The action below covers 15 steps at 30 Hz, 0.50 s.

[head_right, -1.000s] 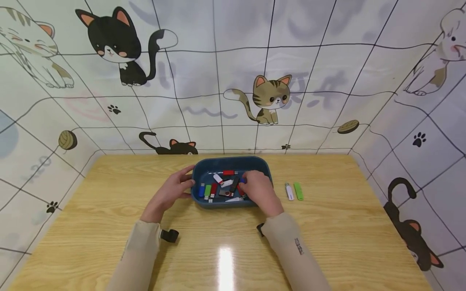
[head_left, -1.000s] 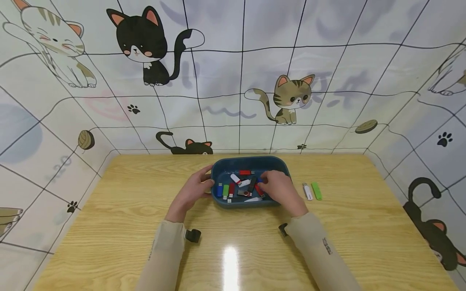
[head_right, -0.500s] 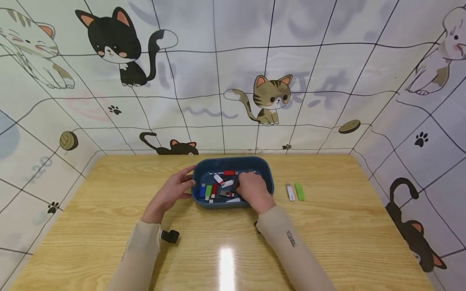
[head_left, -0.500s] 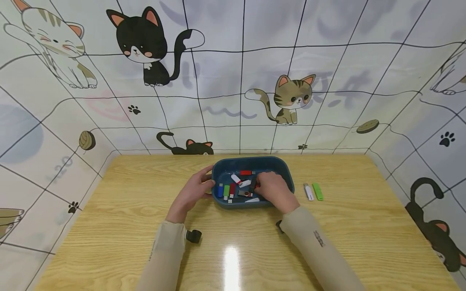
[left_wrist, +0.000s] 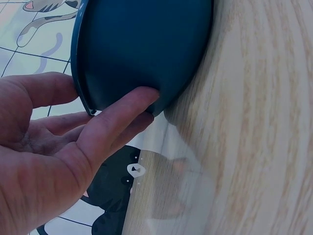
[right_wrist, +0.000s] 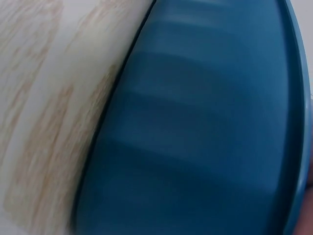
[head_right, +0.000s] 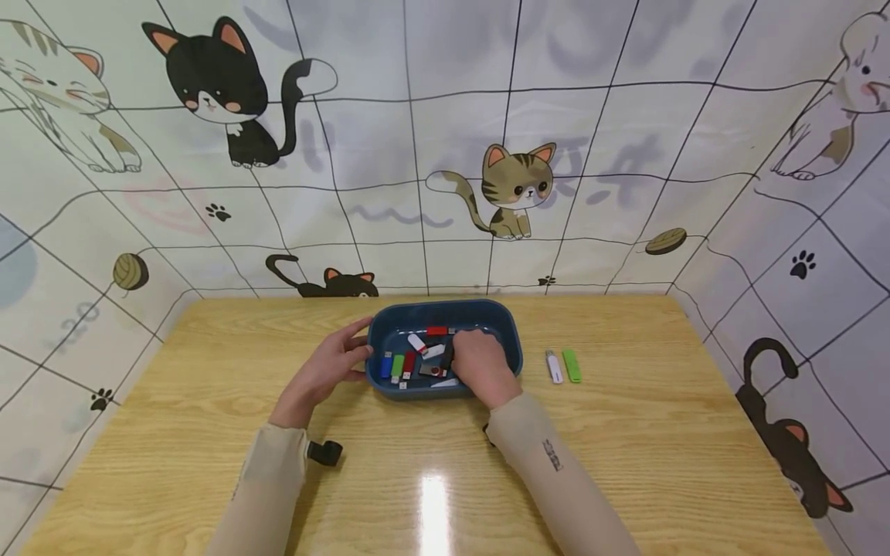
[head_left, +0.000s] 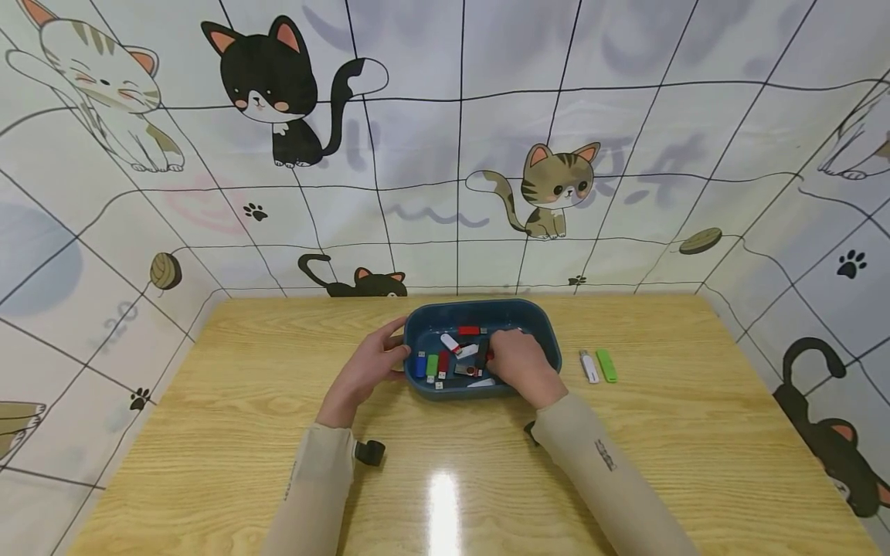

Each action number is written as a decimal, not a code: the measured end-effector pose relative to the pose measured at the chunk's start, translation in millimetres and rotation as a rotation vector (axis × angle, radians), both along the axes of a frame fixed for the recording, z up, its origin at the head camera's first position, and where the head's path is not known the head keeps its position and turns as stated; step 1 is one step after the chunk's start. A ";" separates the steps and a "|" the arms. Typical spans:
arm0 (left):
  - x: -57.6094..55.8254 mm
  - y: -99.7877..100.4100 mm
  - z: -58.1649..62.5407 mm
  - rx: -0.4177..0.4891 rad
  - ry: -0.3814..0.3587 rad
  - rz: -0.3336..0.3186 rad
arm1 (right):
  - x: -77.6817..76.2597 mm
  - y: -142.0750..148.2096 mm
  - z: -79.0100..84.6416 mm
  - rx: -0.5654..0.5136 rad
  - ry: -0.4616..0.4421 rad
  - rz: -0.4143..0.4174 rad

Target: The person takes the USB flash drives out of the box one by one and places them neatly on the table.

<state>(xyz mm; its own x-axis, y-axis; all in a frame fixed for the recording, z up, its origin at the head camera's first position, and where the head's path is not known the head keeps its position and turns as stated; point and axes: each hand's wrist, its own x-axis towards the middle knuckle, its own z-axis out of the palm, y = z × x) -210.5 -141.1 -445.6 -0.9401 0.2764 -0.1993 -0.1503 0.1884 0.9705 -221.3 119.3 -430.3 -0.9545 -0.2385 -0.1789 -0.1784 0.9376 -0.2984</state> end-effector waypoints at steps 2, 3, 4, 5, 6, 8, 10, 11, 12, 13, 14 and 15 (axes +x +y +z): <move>-0.2 -0.1 -0.3 0.005 -0.006 0.003 | 0.4 0.9 1.8 -0.010 -0.010 -0.009; -0.2 -0.2 -0.4 0.010 -0.009 0.004 | 0.7 1.4 2.9 -0.018 -0.012 -0.014; -0.3 -0.3 -0.5 0.014 -0.011 0.006 | 0.9 1.9 4.2 -0.025 -0.013 -0.018; -0.1 -0.5 -0.4 0.015 -0.008 0.002 | 0.9 2.8 5.1 -0.030 -0.011 -0.018; 0.0 -0.6 -0.1 0.017 -0.010 0.003 | 0.9 3.6 6.1 -0.038 -0.008 -0.018; 0.2 -0.7 0.3 0.022 -0.013 0.002 | 1.2 5.5 7.6 -0.053 -0.007 -0.024; 0.3 -0.7 0.3 0.022 -0.011 -0.002 | 1.7 7.9 8.5 -0.064 0.001 -0.021; 0.4 -0.6 0.4 0.023 -0.011 -0.005 | 2.1 9.2 8.7 -0.071 0.007 -0.023; 0.4 -0.4 0.4 0.024 -0.015 -0.002 | 2.7 10.5 9.0 -0.081 0.014 -0.029; 0.5 -0.3 0.3 0.023 -0.015 -0.002 | 3.3 12.0 9.4 -0.089 0.022 -0.034; 0.4 -0.3 0.0 0.022 -0.015 -0.002 | 3.9 13.6 9.8 -0.098 0.030 -0.040; 0.5 -0.4 0.0 0.021 -0.012 -0.003 | 4.5 15.1 10.4 -0.108 0.039 -0.048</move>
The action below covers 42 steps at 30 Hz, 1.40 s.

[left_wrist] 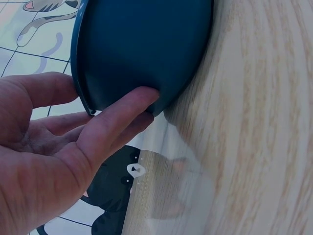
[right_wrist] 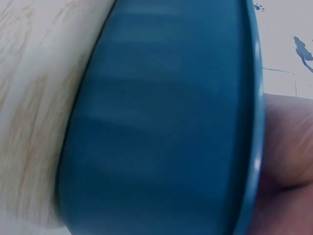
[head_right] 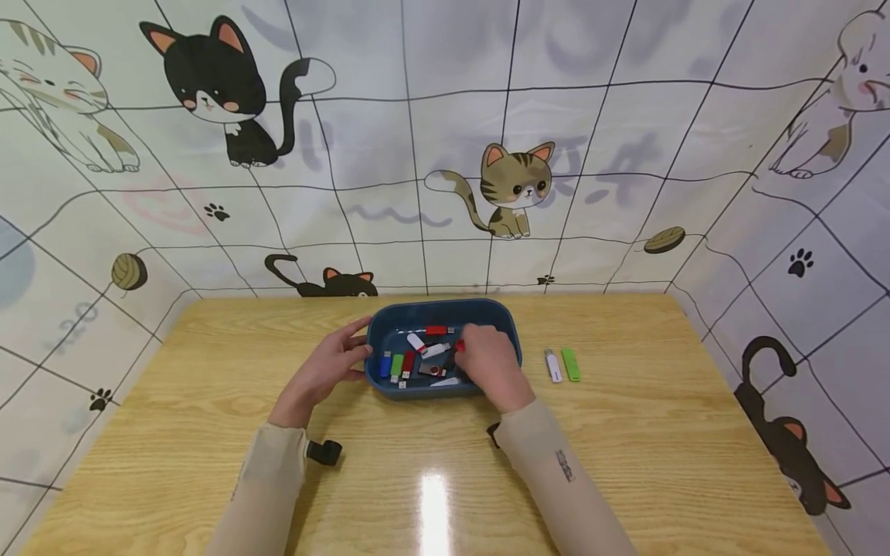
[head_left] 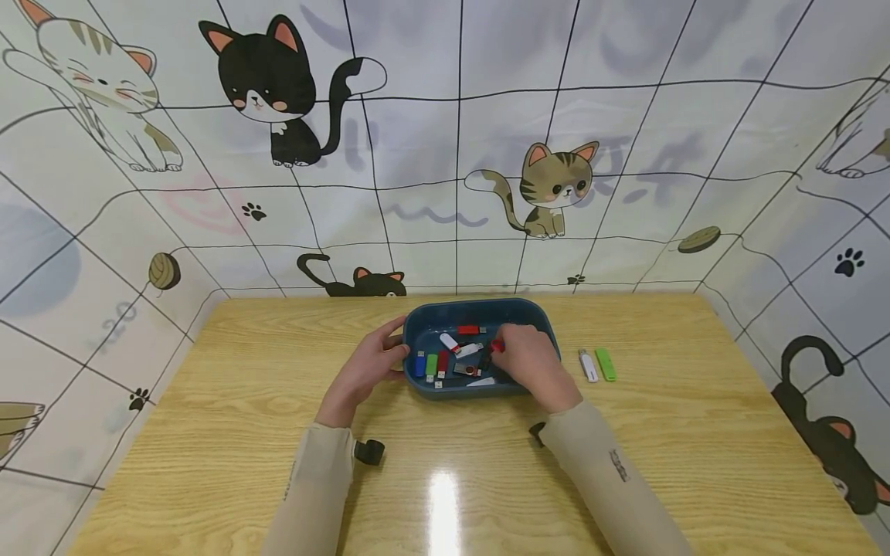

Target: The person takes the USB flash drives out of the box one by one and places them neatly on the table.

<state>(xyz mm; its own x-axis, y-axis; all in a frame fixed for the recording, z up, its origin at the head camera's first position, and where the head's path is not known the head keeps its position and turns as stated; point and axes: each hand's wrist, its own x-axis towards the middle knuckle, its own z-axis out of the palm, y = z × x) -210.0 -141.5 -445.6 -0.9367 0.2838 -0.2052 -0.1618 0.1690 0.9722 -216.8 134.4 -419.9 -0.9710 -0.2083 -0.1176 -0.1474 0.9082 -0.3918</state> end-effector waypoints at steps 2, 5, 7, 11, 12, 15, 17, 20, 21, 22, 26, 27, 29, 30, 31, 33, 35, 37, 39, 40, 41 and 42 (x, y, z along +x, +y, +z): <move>0.1 -0.1 -0.1 -0.001 0.002 0.001 | 1.8 3.1 1.5 -0.017 0.018 -0.016; -0.1 -0.1 -0.5 0.000 0.006 -0.002 | 4.4 8.0 3.7 -0.028 0.047 -0.029; -0.1 0.2 -0.1 0.001 0.003 0.001 | 6.1 11.3 5.5 -0.032 0.062 -0.037; 0.0 0.6 0.9 0.003 -0.001 0.005 | 8.9 18.5 13.6 -0.060 0.068 -0.059; 0.2 0.8 1.3 0.004 0.000 0.004 | 9.7 20.4 16.4 -0.070 0.064 -0.065; 0.5 0.9 2.0 0.005 0.002 0.001 | 12.5 26.9 24.3 -0.089 0.062 -0.084; 0.5 1.2 2.2 0.005 0.000 0.001 | 14.7 31.6 28.6 -0.093 0.074 -0.095; -0.2 1.2 1.4 0.006 0.001 -0.002 | 17.6 39.8 33.0 -0.099 0.100 -0.109; -0.6 1.0 0.8 0.007 0.003 -0.006 | 18.7 42.8 34.5 -0.102 0.104 -0.115; -1.0 0.8 0.2 0.009 0.004 -0.009 | 19.8 45.9 35.7 -0.102 0.105 -0.122; -1.5 0.4 -0.8 0.012 0.005 -0.014 | 23.7 59.4 42.1 -0.111 0.093 -0.152; -1.7 0.4 -1.0 0.011 0.009 -0.014 | 24.7 63.1 43.6 -0.111 0.091 -0.160; -1.4 0.7 -1.0 0.008 0.005 -0.007 | 26.2 70.6 46.3 -0.116 0.087 -0.172; -1.3 0.7 -0.9 0.007 0.004 -0.005 | 26.8 74.9 46.6 -0.112 0.090 -0.176; -1.3 0.7 -1.2 0.006 0.003 -0.003 | 27.5 79.1 46.9 -0.109 0.090 -0.182; -1.3 0.8 -1.1 0.006 0.000 0.001 | 28.6 88.3 47.0 -0.108 0.089 -0.196; -1.0 0.8 -0.8 0.007 -0.003 0.001 | 29.5 98.6 45.3 -0.098 0.096 -0.207; -1.0 0.4 -0.8 0.008 0.000 -0.002 | 30.6 108.9 42.9 -0.090 0.097 -0.218; -0.9 0.4 -0.6 0.009 0.000 -0.002 | 31.7 119.4 40.0 -0.081 0.089 -0.229; -0.9 0.0 -1.1 0.008 0.003 -0.005 | 32.0 124.0 38.7 -0.076 0.083 -0.234; -0.8 -0.1 -1.1 0.010 0.001 -0.004 | 32.2 128.3 37.2 -0.070 0.070 -0.240; -0.8 -0.4 -1.2 0.011 0.001 -0.002 | 32.4 132.7 35.6 -0.064 0.057 -0.242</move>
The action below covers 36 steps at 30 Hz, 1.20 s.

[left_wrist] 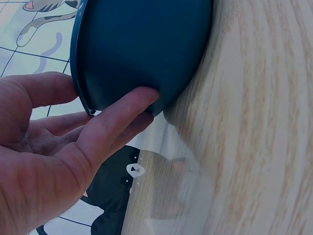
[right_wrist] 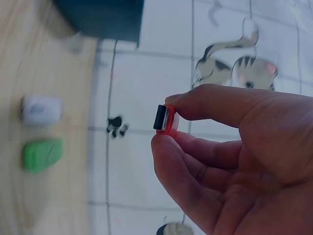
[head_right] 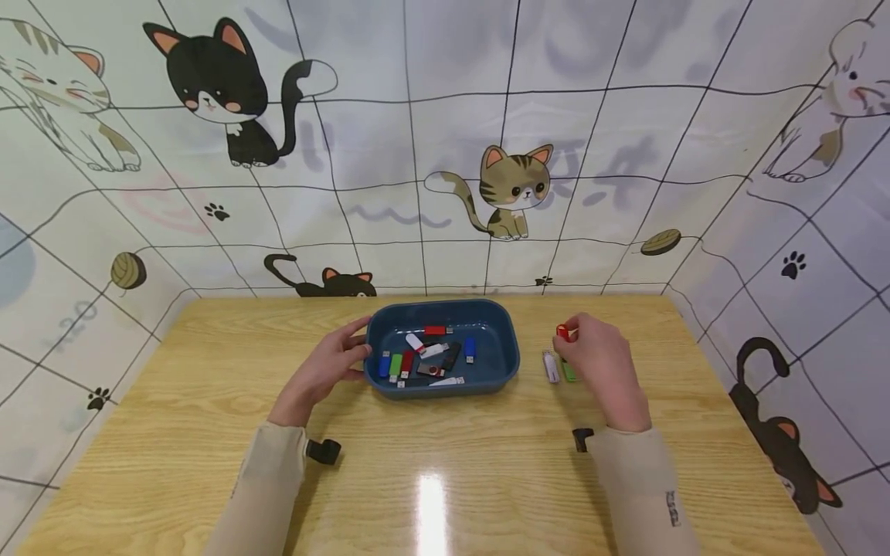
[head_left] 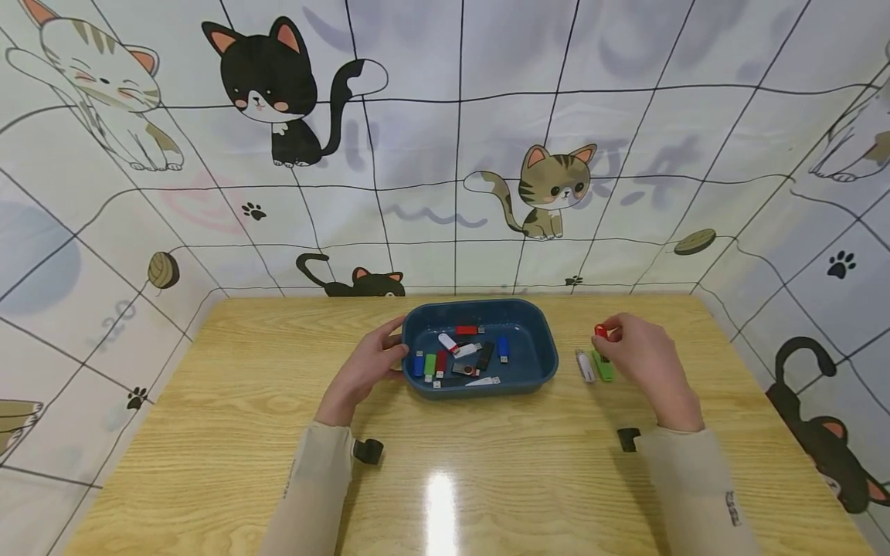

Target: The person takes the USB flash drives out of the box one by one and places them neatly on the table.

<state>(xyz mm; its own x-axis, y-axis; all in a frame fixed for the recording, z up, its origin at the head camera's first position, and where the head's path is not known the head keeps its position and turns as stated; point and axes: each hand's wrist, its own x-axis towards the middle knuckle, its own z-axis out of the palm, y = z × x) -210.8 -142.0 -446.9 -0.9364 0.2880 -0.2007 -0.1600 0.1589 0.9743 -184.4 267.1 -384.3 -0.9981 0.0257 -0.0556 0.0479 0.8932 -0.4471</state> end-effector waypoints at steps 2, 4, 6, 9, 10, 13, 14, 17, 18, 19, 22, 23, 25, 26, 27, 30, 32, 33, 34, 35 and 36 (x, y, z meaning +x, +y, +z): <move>-0.2 0.4 -0.1 0.000 0.000 -0.001 | 0.4 8.8 -3.2 0.006 -0.035 -0.010; 0.0 0.5 0.3 -0.001 0.000 0.001 | 0.4 16.3 -6.8 0.015 -0.070 -0.019; 0.3 0.4 1.2 -0.001 -0.002 0.003 | 0.0 23.5 -10.8 0.027 -0.098 -0.027; 1.1 -0.8 1.8 -0.002 -0.004 0.002 | -1.7 32.1 -18.0 0.034 -0.132 -0.048; 1.0 -1.3 1.5 -0.002 -0.001 -0.001 | -2.4 34.6 -20.4 0.035 -0.142 -0.053; 0.3 -1.8 1.1 -0.004 -0.002 -0.007 | -4.8 41.3 -27.6 0.035 -0.165 -0.060; 0.1 -1.8 1.0 -0.005 -0.001 -0.011 | -5.5 43.2 -30.1 0.036 -0.169 -0.059; -0.2 -1.2 1.2 -0.012 -0.002 -0.012 | -6.6 48.3 -37.5 0.041 -0.166 -0.045; 0.0 -1.1 1.3 -0.014 -0.002 -0.010 | -6.9 49.8 -40.1 0.040 -0.163 -0.042; 0.1 -1.0 1.5 -0.017 -0.001 -0.011 | -6.9 51.0 -42.3 0.037 -0.165 -0.042; 0.0 -0.7 1.5 -0.017 0.002 -0.010 | -7.1 53.9 -48.0 0.021 -0.166 -0.046; -0.1 -0.6 1.4 -0.016 0.002 -0.009 | -7.2 54.6 -49.6 0.016 -0.167 -0.047; -0.3 -0.7 1.2 -0.018 0.004 -0.006 | -7.6 55.8 -52.2 0.008 -0.166 -0.051; -0.5 -0.6 1.0 -0.018 0.006 -0.005 | -7.7 56.2 -53.3 0.010 -0.164 -0.052; -0.5 -0.3 1.0 -0.021 0.005 -0.003 | -7.5 56.2 -54.0 0.012 -0.161 -0.052; -0.3 0.5 1.0 -0.022 0.006 -0.002 | -7.4 56.9 -55.8 0.014 -0.163 -0.063; 0.1 0.9 1.5 -0.019 0.004 -0.002 | -7.0 57.8 -56.0 0.014 -0.168 -0.064; 0.3 1.0 1.8 -0.019 0.002 0.000 | -6.6 58.4 -56.0 0.017 -0.165 -0.063; 0.3 1.0 1.9 -0.015 0.003 -0.002 | -6.4 59.6 -56.0 0.024 -0.158 -0.058; 0.6 0.5 2.1 -0.015 0.002 0.000 | -6.1 60.4 -55.9 0.029 -0.152 -0.047; 0.8 0.2 2.1 -0.013 0.004 -0.003 | -5.9 61.3 -55.9 0.038 -0.138 -0.029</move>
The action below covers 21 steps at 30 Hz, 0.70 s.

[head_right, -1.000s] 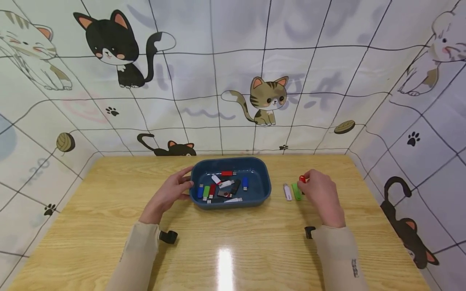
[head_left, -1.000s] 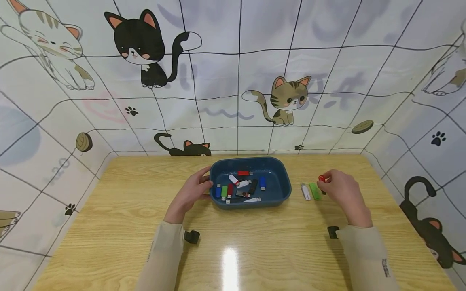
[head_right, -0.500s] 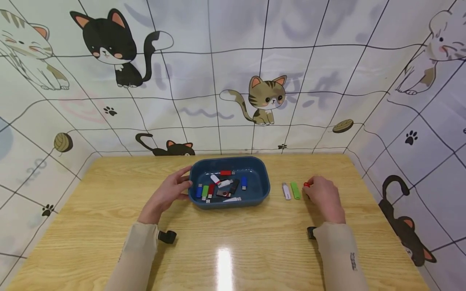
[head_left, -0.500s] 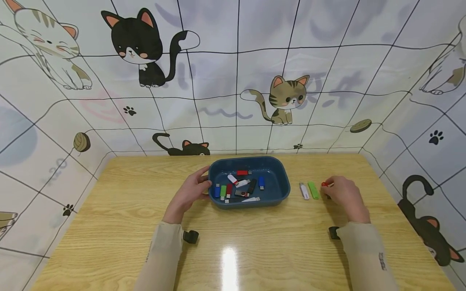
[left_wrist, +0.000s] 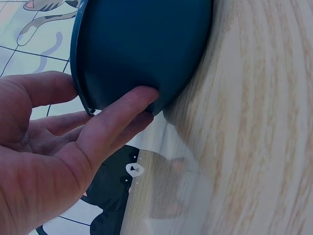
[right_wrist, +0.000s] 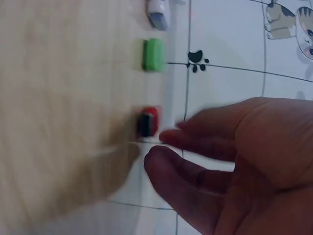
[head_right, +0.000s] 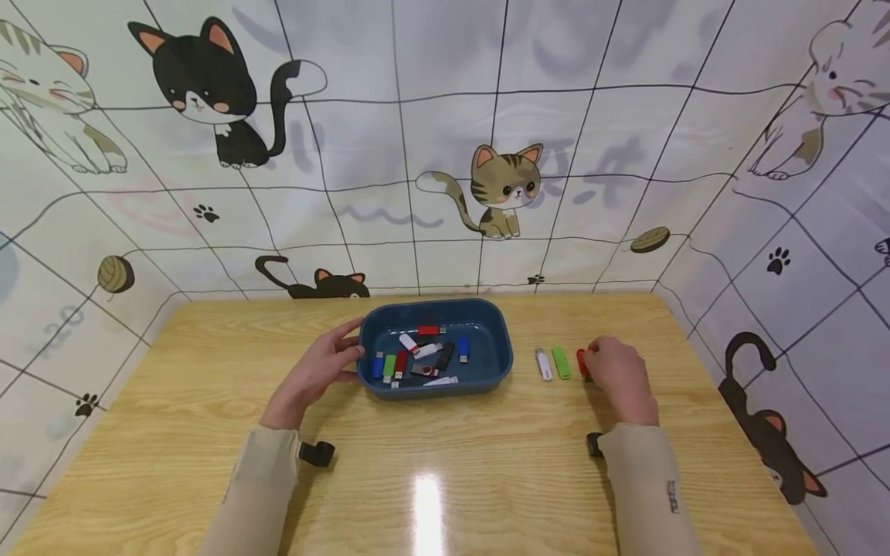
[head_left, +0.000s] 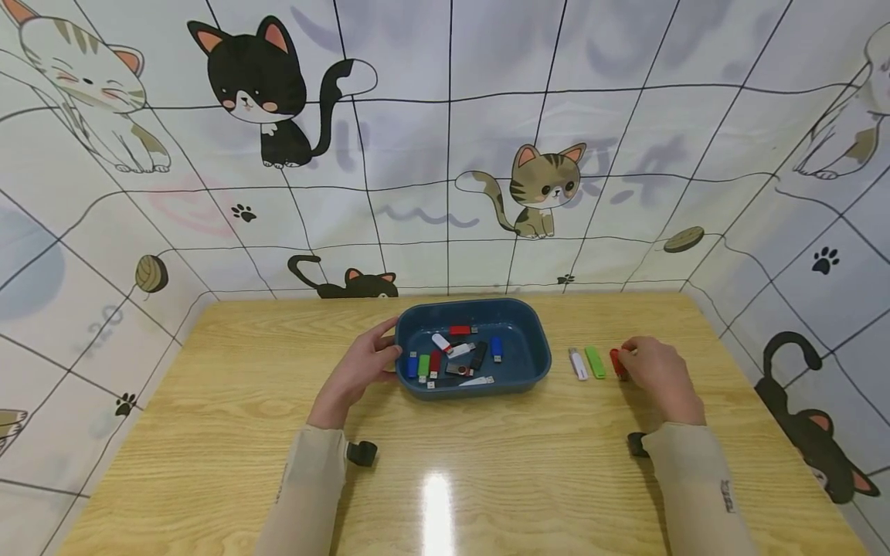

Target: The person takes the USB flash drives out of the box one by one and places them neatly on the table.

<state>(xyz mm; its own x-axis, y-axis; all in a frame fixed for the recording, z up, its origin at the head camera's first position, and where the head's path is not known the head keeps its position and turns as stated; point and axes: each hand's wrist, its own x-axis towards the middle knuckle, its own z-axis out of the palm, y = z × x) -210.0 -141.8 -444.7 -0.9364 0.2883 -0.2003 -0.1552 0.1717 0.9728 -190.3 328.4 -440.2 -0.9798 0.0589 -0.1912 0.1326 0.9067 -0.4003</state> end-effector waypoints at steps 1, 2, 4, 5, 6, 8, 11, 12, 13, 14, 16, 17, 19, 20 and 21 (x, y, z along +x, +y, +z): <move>-0.1 0.2 0.0 0.000 -0.001 0.002 | 0.3 1.1 0.4 0.014 0.017 0.030; -0.3 0.3 -0.2 0.000 -0.001 0.004 | 0.8 2.2 1.0 0.026 0.032 0.065; -0.7 0.5 -0.5 0.002 -0.001 0.004 | 0.8 3.4 1.5 0.039 0.057 0.135; -0.7 0.6 -0.3 0.001 -0.003 0.005 | 0.7 3.5 1.7 0.039 0.057 0.167; -0.8 1.0 -0.5 0.002 -0.004 0.007 | 0.6 3.4 1.9 0.042 0.056 0.193; -0.8 1.6 -0.6 0.003 -0.008 0.010 | 0.5 2.8 2.2 0.043 0.035 0.223; -0.6 2.2 0.0 0.005 -0.010 0.008 | 0.7 4.6 1.9 0.050 0.011 0.227; -0.7 2.2 -0.1 0.006 -0.012 0.008 | 1.5 5.7 2.2 0.055 0.003 0.219; -0.7 2.0 0.0 0.006 -0.014 0.008 | 2.2 7.2 2.6 0.058 -0.003 0.211; -0.7 1.6 0.0 0.005 -0.014 0.005 | 2.9 8.7 3.3 0.063 -0.009 0.202; -0.7 0.8 -0.2 0.008 -0.017 0.004 | 4.6 12.1 5.0 0.072 -0.021 0.179; -0.8 0.6 -0.5 0.009 -0.019 0.005 | 5.2 13.5 6.0 0.079 -0.034 0.166; -0.9 -0.1 -0.7 0.008 -0.020 0.007 | 5.6 16.4 8.2 0.091 -0.062 0.149; -0.9 -0.4 -0.8 0.008 -0.021 0.006 | 5.4 17.7 8.9 0.100 -0.076 0.145; -0.9 -0.4 -0.8 0.009 -0.022 0.008 | 5.4 18.9 9.7 0.103 -0.095 0.139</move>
<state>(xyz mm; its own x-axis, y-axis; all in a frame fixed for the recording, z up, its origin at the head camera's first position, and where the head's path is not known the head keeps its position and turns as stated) -210.9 -142.2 -445.5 -0.9339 0.2829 -0.2186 -0.1781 0.1620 0.9706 -185.0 347.3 -430.5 -0.9576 -0.0519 -0.2833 0.0359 0.9544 -0.2964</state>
